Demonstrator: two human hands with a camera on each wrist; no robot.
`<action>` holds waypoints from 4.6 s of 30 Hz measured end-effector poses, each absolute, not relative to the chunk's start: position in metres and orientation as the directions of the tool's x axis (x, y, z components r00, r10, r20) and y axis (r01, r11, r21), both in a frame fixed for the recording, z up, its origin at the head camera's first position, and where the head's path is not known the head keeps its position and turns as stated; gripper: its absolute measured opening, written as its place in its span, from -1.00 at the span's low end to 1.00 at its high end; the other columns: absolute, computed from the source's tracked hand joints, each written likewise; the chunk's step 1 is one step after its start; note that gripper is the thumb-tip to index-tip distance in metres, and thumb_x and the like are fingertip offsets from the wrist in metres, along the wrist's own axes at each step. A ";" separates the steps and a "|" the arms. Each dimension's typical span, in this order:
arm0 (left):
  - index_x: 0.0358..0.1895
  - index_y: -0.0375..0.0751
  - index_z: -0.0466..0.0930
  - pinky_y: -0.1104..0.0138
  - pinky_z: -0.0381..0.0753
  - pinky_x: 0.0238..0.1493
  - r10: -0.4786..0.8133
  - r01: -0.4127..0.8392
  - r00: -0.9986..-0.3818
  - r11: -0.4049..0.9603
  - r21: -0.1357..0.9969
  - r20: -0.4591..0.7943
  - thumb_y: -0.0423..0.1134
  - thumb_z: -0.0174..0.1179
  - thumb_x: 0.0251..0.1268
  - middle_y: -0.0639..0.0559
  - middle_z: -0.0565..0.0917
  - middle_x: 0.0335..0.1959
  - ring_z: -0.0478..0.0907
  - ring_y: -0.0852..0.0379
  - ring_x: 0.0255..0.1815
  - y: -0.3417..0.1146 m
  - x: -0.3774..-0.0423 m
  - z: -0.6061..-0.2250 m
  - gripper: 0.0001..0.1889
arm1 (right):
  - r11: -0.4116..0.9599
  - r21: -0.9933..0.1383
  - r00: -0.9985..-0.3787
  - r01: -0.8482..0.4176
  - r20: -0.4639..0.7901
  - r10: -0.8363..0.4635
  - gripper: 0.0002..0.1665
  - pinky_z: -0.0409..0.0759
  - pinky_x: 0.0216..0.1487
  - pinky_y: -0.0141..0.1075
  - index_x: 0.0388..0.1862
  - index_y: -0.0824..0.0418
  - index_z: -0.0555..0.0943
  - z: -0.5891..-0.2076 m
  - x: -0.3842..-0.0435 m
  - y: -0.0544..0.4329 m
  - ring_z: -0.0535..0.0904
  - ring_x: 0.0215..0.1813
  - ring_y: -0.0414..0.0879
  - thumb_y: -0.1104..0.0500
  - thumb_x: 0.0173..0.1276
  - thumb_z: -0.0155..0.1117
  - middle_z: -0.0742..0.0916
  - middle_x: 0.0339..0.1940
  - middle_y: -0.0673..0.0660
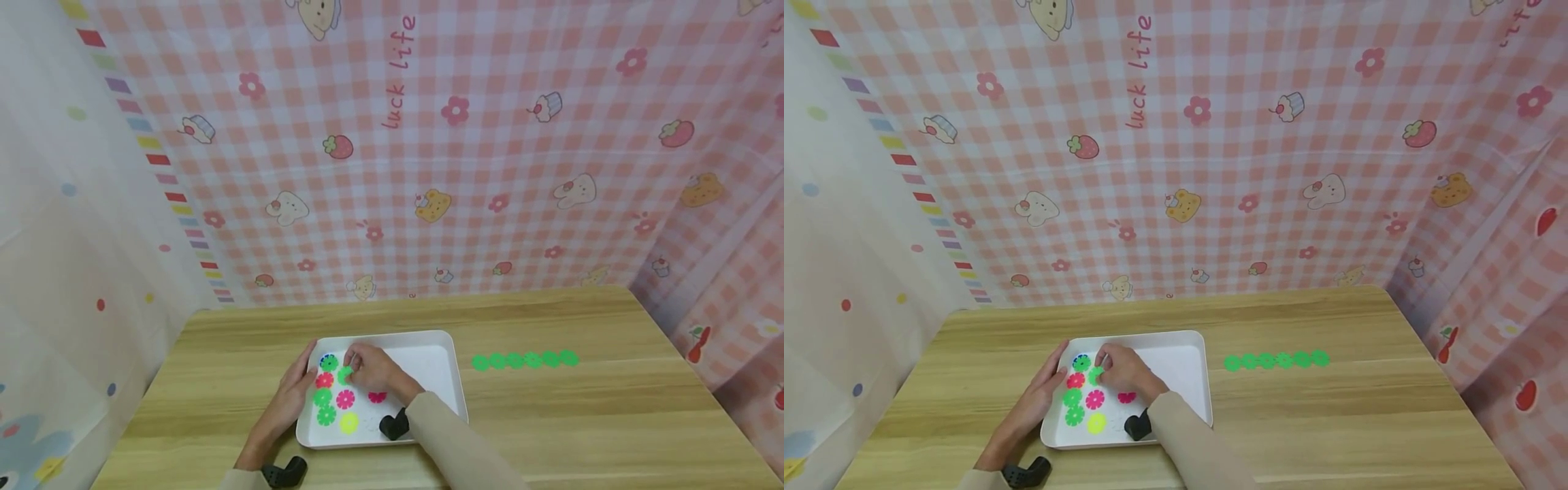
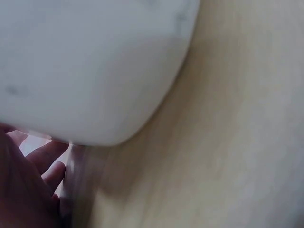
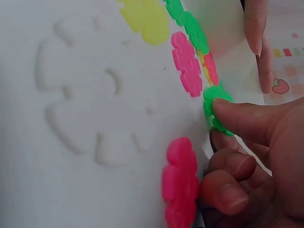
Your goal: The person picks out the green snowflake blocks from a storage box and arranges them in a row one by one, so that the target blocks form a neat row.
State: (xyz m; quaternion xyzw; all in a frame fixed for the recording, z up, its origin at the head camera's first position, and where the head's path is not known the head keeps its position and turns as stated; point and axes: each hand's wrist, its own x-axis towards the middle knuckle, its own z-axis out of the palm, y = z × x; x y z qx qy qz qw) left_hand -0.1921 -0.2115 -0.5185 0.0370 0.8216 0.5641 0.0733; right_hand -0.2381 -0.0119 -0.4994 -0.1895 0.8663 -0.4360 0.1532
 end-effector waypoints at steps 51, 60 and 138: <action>0.63 0.01 -0.17 -0.20 -0.32 0.52 0.133 -0.026 -0.988 0.384 0.923 -0.083 -0.17 -0.25 0.64 -0.07 -0.09 0.63 -0.23 -0.17 0.63 -0.210 -0.192 -0.523 -0.40 | 0.473 -0.871 -0.953 -0.133 -0.018 -0.301 -0.88 0.53 -0.21 -0.29 -0.12 0.12 0.66 -0.439 -0.241 0.094 0.57 -0.19 -0.13 0.22 0.37 0.32 0.67 -0.30 0.00; 0.63 0.01 -0.17 -0.21 -0.32 0.52 0.128 -0.030 -0.988 0.394 0.918 -0.087 -0.16 -0.25 0.64 -0.06 -0.09 0.63 -0.24 -0.17 0.63 -0.211 -0.193 -0.523 -0.40 | 0.462 -0.880 -0.966 -0.107 -0.018 -0.258 -0.81 0.56 -0.08 -0.19 -0.05 0.15 0.64 -0.436 -0.240 0.134 0.61 -0.14 -0.06 0.17 0.39 0.30 0.68 -0.29 0.04; 0.62 0.07 -0.12 -0.22 -0.32 0.51 0.118 -0.030 -0.990 0.390 0.920 -0.082 -0.16 -0.23 0.64 -0.02 -0.06 0.63 -0.23 -0.14 0.63 -0.212 -0.191 -0.521 -0.41 | 0.624 -0.765 -0.977 0.158 -0.029 0.212 -0.50 0.38 -0.28 -0.44 0.11 0.36 0.59 -0.515 -0.199 0.384 0.47 -0.30 -0.39 -0.01 0.42 0.28 0.68 -0.29 -0.05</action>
